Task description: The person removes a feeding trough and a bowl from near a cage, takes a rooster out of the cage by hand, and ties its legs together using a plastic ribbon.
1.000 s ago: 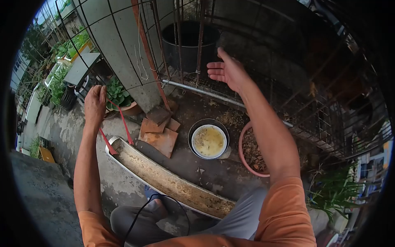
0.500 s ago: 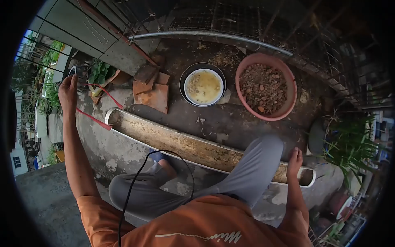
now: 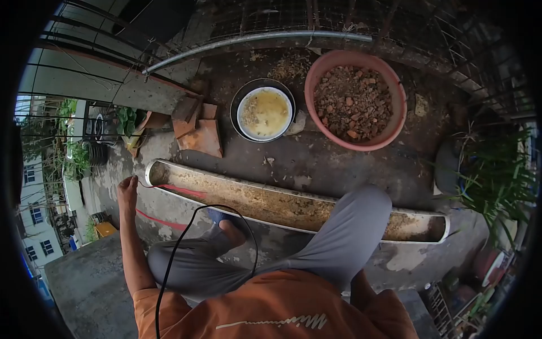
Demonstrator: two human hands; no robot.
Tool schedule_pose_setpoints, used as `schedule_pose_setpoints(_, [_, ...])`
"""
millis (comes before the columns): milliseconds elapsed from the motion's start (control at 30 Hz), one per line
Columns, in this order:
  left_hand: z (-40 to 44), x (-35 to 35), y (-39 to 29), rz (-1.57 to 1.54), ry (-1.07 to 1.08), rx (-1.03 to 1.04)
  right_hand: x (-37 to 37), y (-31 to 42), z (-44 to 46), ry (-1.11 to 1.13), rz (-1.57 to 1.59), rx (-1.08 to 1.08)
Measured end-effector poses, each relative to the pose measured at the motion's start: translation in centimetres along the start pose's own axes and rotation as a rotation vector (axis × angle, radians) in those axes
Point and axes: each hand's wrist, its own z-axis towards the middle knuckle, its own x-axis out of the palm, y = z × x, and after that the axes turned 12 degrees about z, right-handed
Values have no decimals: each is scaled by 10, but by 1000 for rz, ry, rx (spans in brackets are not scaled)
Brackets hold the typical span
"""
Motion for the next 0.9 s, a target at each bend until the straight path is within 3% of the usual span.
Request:
schedule_pose_setpoints(233, [-8, 6, -39, 45, 193, 21, 8, 0, 1, 51, -62, -1])
schedule_pose_setpoints(500, [-16, 17, -65, 67, 204, 172, 20, -8, 0, 89, -86, 9])
schedule_pose_setpoints(667, [1, 29, -34, 185, 234, 191, 24, -11, -3, 109, -108, 13])
schedule_pose_setpoints(900, [-17, 24, -43, 158, 141, 268, 26, -6, 3, 124, -136, 15])
